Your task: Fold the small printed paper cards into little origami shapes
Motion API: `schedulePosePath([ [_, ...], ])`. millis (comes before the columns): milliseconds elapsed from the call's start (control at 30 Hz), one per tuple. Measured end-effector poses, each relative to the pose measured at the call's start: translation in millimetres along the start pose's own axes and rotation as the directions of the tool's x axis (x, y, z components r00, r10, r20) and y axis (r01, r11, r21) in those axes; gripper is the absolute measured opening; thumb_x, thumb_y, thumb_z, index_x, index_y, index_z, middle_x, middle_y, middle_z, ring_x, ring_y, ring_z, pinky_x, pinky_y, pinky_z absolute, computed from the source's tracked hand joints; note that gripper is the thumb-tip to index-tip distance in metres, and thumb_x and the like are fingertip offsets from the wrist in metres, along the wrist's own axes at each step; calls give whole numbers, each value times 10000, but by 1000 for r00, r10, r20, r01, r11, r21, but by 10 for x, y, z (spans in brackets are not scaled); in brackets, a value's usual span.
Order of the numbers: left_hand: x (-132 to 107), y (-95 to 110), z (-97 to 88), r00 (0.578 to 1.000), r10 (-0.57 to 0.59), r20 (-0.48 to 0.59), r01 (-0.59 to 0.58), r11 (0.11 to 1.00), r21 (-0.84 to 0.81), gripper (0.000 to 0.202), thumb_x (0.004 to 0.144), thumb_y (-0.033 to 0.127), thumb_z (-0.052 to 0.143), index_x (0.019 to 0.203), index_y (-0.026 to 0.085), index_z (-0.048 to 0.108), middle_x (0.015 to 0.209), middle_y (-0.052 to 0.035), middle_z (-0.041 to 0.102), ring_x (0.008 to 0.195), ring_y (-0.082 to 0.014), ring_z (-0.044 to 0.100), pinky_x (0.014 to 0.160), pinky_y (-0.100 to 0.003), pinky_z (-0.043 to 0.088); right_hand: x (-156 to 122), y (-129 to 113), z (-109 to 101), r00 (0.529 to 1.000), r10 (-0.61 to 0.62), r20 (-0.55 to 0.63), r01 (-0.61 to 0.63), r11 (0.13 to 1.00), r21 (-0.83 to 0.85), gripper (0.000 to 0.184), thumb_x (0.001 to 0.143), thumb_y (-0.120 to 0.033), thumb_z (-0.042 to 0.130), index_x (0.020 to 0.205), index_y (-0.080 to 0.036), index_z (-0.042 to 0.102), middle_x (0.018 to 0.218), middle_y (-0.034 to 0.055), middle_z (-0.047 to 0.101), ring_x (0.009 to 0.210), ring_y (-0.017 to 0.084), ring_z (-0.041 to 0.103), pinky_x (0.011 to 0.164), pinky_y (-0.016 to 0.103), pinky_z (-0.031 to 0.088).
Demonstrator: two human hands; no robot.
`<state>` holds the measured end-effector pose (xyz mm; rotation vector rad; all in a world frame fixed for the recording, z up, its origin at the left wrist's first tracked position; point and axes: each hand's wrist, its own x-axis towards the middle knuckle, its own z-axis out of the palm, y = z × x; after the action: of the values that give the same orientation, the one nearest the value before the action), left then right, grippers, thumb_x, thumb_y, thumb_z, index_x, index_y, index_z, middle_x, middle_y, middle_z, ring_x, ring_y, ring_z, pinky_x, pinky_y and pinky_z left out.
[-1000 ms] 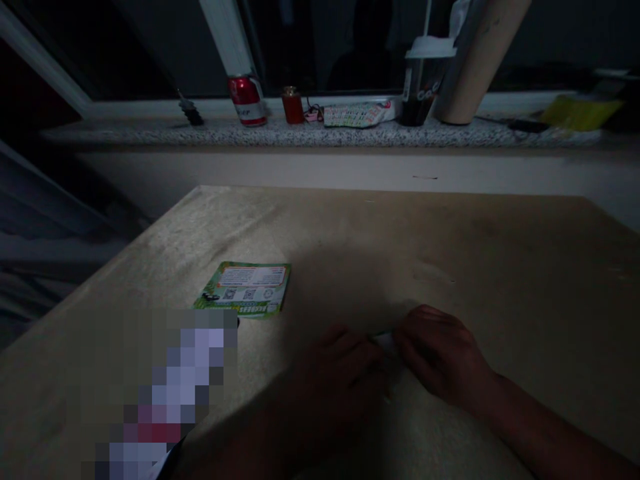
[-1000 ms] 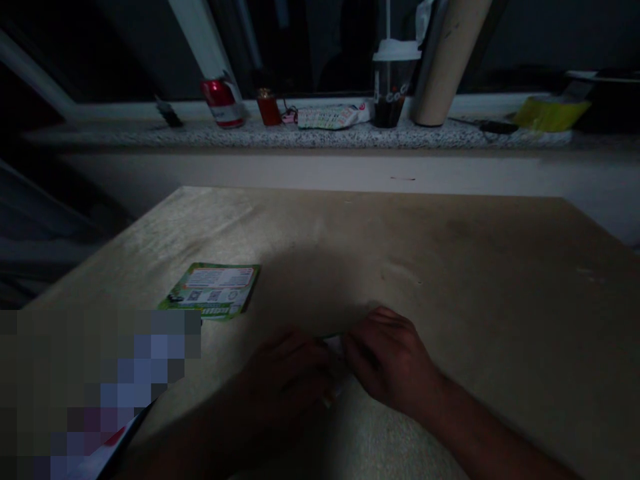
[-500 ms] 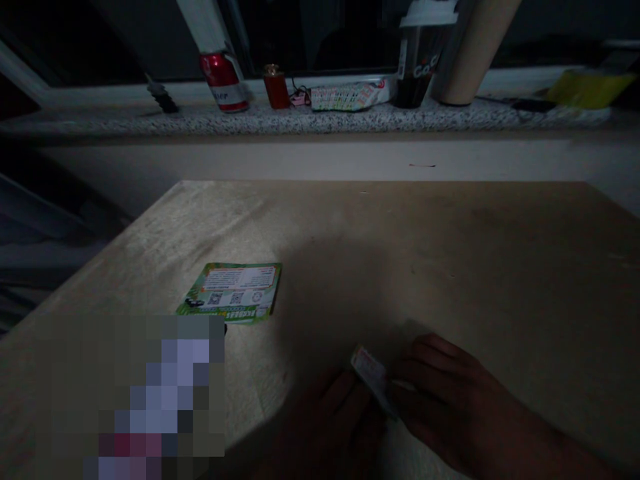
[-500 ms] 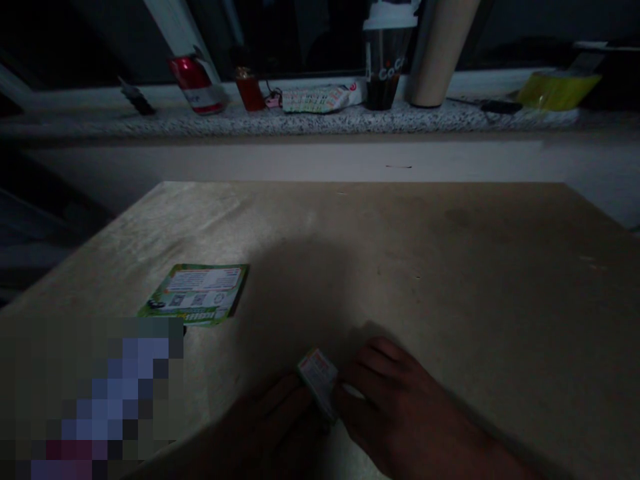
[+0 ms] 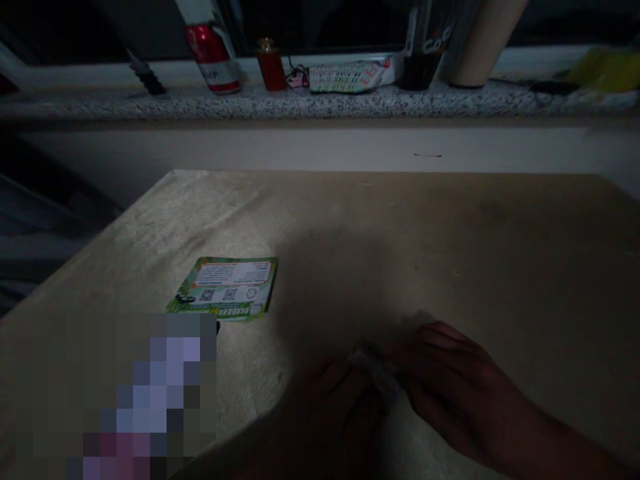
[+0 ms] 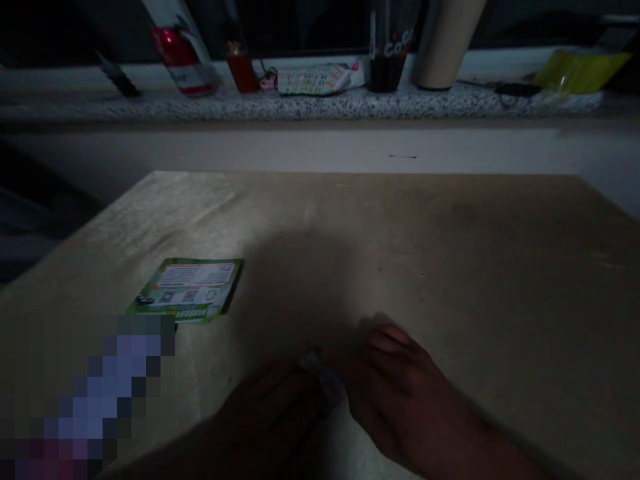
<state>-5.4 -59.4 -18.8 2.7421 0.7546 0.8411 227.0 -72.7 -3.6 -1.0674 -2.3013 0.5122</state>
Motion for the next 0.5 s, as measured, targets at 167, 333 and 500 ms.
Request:
schedulePosePath([
  [167,33,-10,30,997,-80,-16,78,995,-68,141,946,195,541,953,190,682,872,-40,712,789,-190,624,769,-351,480,11,48,-3,997,82,-11,-82,997,-3,193,903,-132,622,1054,-233,687,870,46,636,859,232,581,780,405,482],
  [333,49,-10,17,994,-112,11,112,989,-91,150,961,203,526,913,195,668,881,-32,703,809,-194,602,813,-385,427,6,96,9,986,153,-68,-153,988,12,202,880,-130,659,1028,-260,702,1153,77,604,1112,268,547,891,430,482],
  [500,57,0,-38,985,-155,74,162,980,-112,143,951,200,538,922,193,677,894,-47,696,822,-205,587,820,-401,422,10,129,-7,980,197,-33,-197,980,15,213,838,-136,709,1010,-262,710,1286,82,563,1247,296,500,994,485,449],
])
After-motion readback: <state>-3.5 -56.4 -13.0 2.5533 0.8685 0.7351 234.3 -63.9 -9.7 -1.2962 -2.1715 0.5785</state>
